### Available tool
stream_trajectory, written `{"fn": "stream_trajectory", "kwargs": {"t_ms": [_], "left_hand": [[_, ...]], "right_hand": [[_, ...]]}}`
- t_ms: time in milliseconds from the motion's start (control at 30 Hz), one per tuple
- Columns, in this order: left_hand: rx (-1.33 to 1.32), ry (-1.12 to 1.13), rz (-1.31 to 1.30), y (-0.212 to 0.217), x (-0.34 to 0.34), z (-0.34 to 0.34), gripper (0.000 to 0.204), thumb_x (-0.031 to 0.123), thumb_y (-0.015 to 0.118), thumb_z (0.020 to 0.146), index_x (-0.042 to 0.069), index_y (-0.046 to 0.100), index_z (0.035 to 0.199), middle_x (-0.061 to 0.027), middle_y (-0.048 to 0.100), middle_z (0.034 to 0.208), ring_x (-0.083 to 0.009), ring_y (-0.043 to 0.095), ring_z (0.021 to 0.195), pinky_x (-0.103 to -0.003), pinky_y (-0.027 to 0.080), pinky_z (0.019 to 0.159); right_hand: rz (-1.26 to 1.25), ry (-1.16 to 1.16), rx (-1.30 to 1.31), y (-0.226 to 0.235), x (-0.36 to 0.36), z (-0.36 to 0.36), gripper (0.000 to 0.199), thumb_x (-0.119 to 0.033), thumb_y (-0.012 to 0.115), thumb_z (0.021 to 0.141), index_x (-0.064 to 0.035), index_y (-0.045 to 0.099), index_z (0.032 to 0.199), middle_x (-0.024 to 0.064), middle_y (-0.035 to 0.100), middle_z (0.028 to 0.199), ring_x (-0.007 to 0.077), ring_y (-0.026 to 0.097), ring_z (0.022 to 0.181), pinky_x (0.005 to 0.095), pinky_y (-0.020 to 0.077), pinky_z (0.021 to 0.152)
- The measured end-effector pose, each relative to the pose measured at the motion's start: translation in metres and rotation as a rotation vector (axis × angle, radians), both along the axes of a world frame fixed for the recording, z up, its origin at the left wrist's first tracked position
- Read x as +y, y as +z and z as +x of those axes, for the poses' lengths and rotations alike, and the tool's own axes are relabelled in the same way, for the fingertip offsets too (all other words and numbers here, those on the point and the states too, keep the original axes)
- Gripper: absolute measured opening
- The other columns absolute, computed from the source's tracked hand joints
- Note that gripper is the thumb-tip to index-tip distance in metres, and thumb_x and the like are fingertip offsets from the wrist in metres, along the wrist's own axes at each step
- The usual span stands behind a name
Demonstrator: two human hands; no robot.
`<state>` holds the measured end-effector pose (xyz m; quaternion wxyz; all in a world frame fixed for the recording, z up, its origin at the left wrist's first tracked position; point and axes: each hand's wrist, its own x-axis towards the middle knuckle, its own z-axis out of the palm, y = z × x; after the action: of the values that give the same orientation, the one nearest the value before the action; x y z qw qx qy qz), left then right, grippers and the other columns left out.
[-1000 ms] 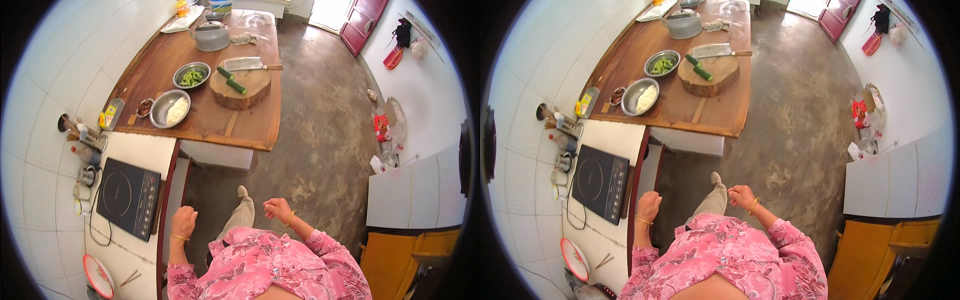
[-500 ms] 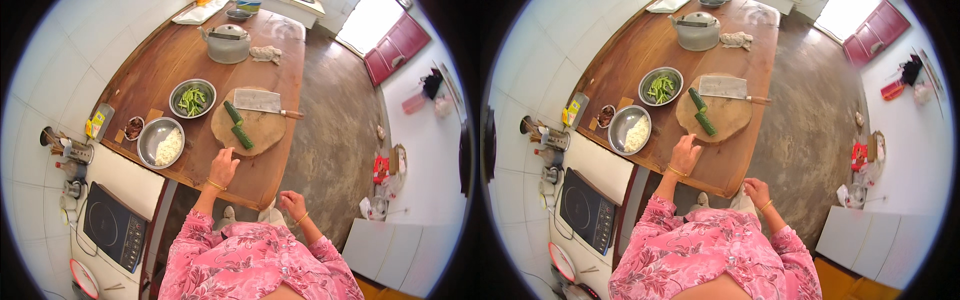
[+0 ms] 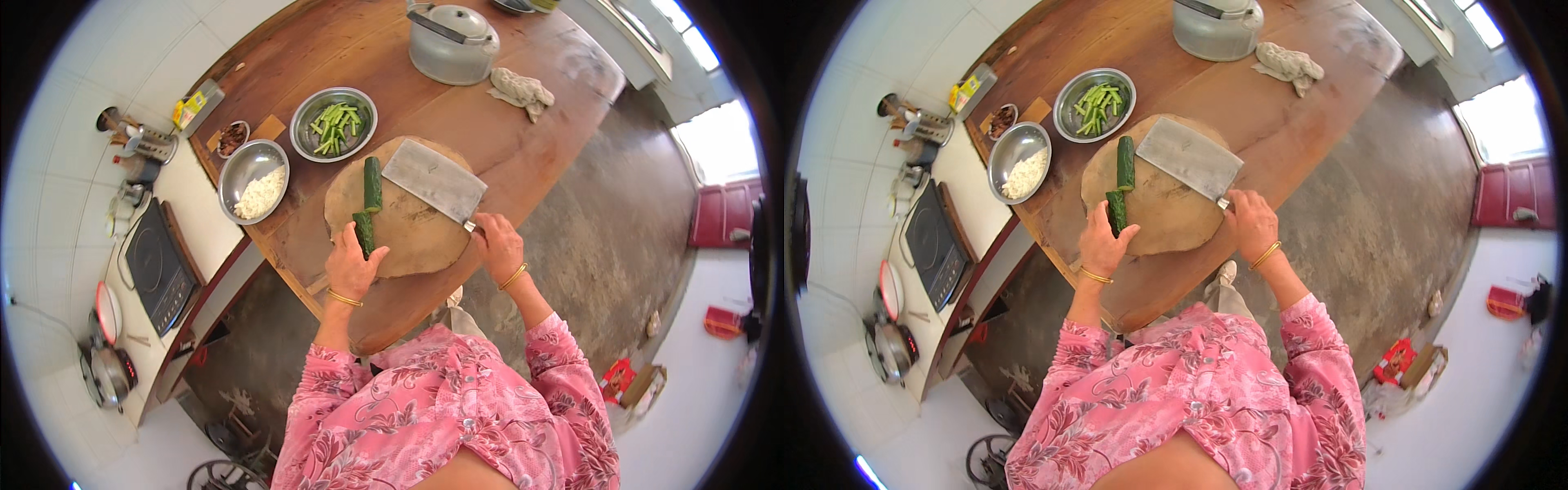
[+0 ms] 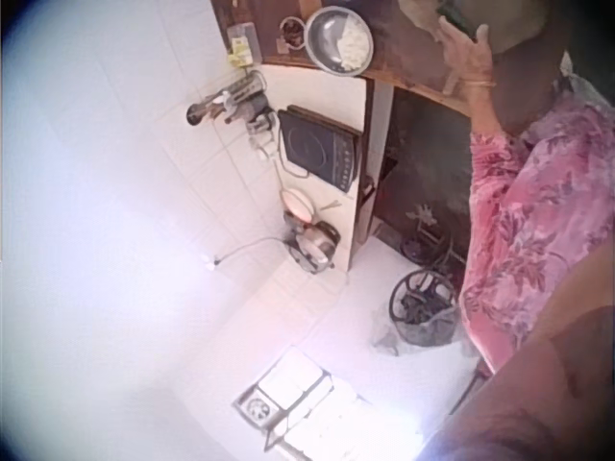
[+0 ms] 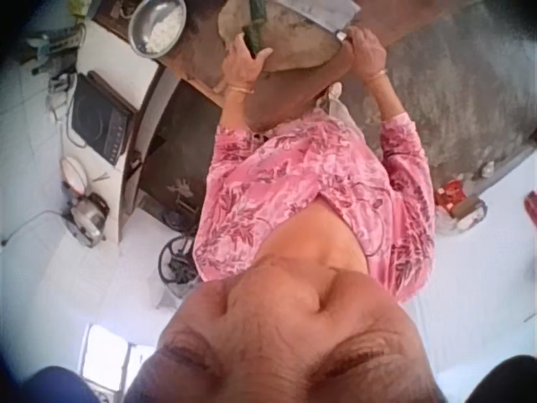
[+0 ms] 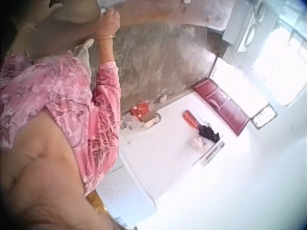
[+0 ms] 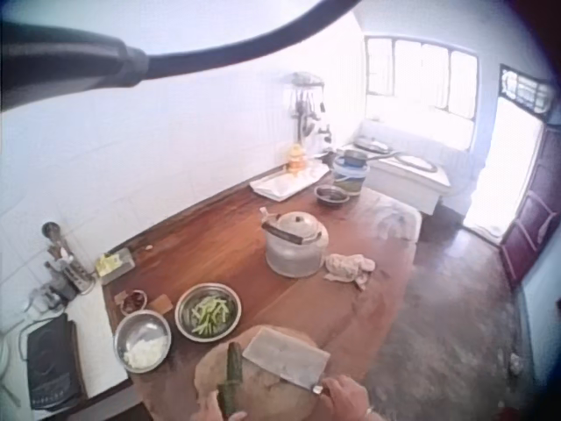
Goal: The person slices a cucumber into thin strips using a cleaver on a wooden cutting board. After transferring the cucumber to a bowl, they wipe the board and knife with a cloth. Finally, the person moves to the stove and stirs a pot of boiling green vegetables with chopsticks.
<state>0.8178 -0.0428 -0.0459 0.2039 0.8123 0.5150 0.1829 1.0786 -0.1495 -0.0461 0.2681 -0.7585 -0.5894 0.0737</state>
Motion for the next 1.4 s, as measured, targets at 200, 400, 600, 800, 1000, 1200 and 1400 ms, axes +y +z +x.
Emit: {"fn": "stream_trajectory", "kwargs": {"t_ms": [200,400,600,800,1000,1200,1400], "left_hand": [[-0.125,0.254,0.017,-0.008,0.005,0.001,0.050,0.015,0.064,0.074,0.001,0.047,0.119,-0.0199,0.056,0.107,-0.0366,0.057,0.095,-0.043,0.046,0.080],[-0.050,0.584,-0.024,-0.050,0.004,-0.074,0.044,0.008,0.064,0.073,-0.002,0.053,0.115,-0.0206,0.060,0.105,-0.0329,0.059,0.098,-0.038,0.045,0.086],[0.149,0.407,0.172,-0.100,0.021,-0.064,0.055,0.007,0.071,0.066,0.003,0.050,0.117,-0.0170,0.053,0.099,-0.0373,0.051,0.095,-0.046,0.041,0.081],[-0.079,0.507,0.298,-0.049,0.043,-0.047,0.041,0.014,0.068,0.076,0.004,0.052,0.111,-0.0155,0.054,0.100,-0.0344,0.053,0.092,-0.046,0.043,0.080],[0.010,0.211,0.162,0.016,0.061,0.066,0.041,0.024,0.070,0.075,0.001,0.054,0.105,-0.0170,0.054,0.096,-0.0345,0.055,0.089,-0.043,0.046,0.074],[0.055,0.065,0.136,0.006,0.056,0.079,0.044,0.015,0.069,0.070,0.001,0.053,0.109,-0.0149,0.053,0.094,-0.0340,0.053,0.087,-0.042,0.044,0.077],[0.101,-0.136,0.261,0.015,-0.002,0.093,0.031,0.010,0.057,0.074,0.003,0.056,0.104,-0.0128,0.057,0.107,-0.0288,0.053,0.099,-0.042,0.040,0.087]], "right_hand": [[-0.156,0.204,-0.055,0.003,0.030,0.012,0.038,-0.016,0.066,0.075,-0.0089,0.052,0.109,0.0106,0.053,0.089,0.0290,0.057,0.086,0.0397,0.0487,0.070],[-0.205,0.294,-0.062,0.007,0.031,0.038,0.037,-0.012,0.062,0.076,-0.0095,0.051,0.111,0.0115,0.053,0.087,0.0297,0.059,0.082,0.0404,0.0492,0.068],[-0.159,0.352,-0.110,0.001,0.039,0.060,0.038,-0.006,0.057,0.075,-0.0095,0.051,0.113,0.0115,0.056,0.083,0.0308,0.059,0.081,0.0414,0.0490,0.069],[-0.158,0.368,-0.079,-0.002,0.042,0.083,0.042,-0.002,0.057,0.071,-0.0075,0.051,0.113,0.0127,0.058,0.083,0.0321,0.058,0.079,0.0416,0.0477,0.069],[-0.148,0.405,0.014,0.029,0.063,0.119,0.038,-0.003,0.056,0.068,-0.0055,0.057,0.105,0.0138,0.059,0.077,0.0323,0.059,0.070,0.0410,0.0484,0.064],[-0.358,0.364,0.452,0.069,0.099,0.145,0.025,-0.005,0.057,0.072,0.0001,0.061,0.097,0.0208,0.058,0.072,0.0341,0.057,0.058,0.0388,0.0445,0.055],[-0.374,0.680,0.415,0.077,0.127,0.153,0.013,-0.011,0.058,0.082,0.0008,0.058,0.088,0.0203,0.054,0.066,0.0336,0.056,0.057,0.0406,0.0420,0.052]]}}
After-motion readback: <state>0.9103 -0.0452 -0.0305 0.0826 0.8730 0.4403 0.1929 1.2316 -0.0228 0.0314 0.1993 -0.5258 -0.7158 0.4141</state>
